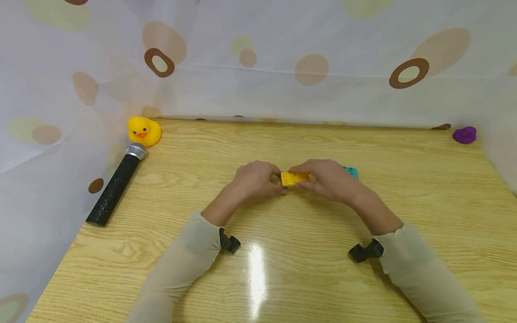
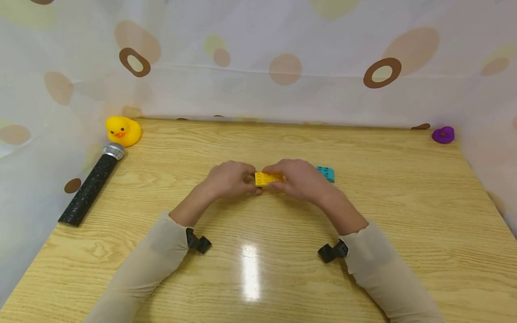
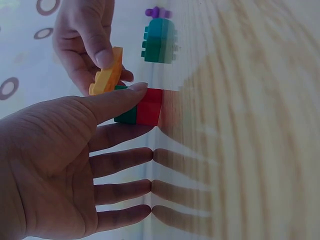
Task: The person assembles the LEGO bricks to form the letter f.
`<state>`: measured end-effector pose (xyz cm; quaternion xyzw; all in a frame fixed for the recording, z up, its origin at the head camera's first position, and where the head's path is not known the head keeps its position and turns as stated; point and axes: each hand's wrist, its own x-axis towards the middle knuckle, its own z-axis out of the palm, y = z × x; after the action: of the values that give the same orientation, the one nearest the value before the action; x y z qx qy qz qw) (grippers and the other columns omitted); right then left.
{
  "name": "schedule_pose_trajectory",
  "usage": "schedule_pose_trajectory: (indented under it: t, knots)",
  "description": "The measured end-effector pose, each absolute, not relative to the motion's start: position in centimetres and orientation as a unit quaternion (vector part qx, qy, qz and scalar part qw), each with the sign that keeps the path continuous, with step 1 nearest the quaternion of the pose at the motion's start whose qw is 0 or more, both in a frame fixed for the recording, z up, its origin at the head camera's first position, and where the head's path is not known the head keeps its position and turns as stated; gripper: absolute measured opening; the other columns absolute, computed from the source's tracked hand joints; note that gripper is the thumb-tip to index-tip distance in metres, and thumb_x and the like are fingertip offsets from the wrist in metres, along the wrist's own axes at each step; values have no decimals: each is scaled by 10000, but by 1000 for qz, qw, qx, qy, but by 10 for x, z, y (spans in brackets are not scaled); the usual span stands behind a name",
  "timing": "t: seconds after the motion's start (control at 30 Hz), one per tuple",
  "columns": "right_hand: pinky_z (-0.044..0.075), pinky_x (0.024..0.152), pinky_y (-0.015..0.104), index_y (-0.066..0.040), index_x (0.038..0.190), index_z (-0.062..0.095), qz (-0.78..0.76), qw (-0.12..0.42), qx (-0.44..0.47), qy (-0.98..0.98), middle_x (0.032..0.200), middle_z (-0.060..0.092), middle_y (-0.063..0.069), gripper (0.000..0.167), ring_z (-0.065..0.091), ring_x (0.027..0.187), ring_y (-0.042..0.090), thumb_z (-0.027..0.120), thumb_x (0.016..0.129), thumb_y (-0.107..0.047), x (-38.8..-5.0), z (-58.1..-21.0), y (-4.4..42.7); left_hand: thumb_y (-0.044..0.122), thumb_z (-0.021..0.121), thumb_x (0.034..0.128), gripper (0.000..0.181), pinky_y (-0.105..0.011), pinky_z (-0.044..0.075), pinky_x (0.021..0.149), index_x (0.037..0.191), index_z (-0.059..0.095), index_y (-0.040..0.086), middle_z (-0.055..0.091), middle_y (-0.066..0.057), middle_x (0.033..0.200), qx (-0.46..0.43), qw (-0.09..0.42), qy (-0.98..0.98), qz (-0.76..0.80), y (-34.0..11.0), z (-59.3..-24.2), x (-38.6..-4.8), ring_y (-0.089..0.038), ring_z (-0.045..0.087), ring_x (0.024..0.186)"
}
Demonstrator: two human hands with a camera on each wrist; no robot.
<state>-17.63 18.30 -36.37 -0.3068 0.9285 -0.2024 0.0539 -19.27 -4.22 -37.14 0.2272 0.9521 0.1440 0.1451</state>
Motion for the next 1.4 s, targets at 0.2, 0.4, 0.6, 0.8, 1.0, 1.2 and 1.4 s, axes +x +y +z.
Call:
schedule_pose_trajectory:
  t: [0.2,0.4,0.6,0.8,1.0,1.2,1.4]
  knots:
    - [568,854,439,-136,1357,664,-199,39,-315,927,1247,712,96,394,691,1068,272,699,975,-226,-176,-368,181,535,742,886,484,-395,569,766,1264,707,233,730,46,1210,230,145,953,136,-41,-371,-193,-172,687,980]
    - [564,829,424,-144,1362,662,-200,32,-309,929,1246,712,89,401,696,1033,252,689,981,-265,-175,-369,181,535,739,889,461,-348,550,693,1247,714,244,736,48,1165,230,151,952,136,-40,-372,-194,-146,670,895]
    - [566,824,428,-151,1371,656,-196,30,-298,934,1244,711,97,414,699,1026,263,691,979,-279,-172,-369,178,538,746,881,460,-325,529,661,1225,716,235,738,49,1128,228,152,952,136,-40,-371,-194,-128,642,828]
    - [567,799,409,-147,1371,656,-205,23,-297,933,1219,718,92,422,698,992,246,697,974,-283,-170,-370,176,556,747,872,486,-317,511,649,1234,708,234,730,53,1094,224,153,953,135,-40,-372,-194,-133,633,817]
    - [558,738,379,-139,1355,669,-197,21,-297,934,1199,710,107,413,688,920,232,710,967,-273,-168,-368,172,546,760,865,506,-321,518,667,1265,701,242,734,61,1125,228,152,950,148,-40,-373,-195,-133,642,880]
    - [543,716,366,-134,1362,664,-189,25,-291,938,1186,702,115,423,670,892,230,712,966,-273,-168,-368,167,521,763,874,494,-307,497,634,1260,696,219,713,58,989,228,154,949,153,-41,-372,-194,-142,624,814]
    - [550,748,397,-122,1367,658,-184,25,-286,940,1196,699,124,426,677,931,257,710,968,-262,-168,-367,164,504,759,882,456,-295,468,613,1217,692,201,680,42,928,229,155,948,156,-41,-371,-194,-151,597,785]
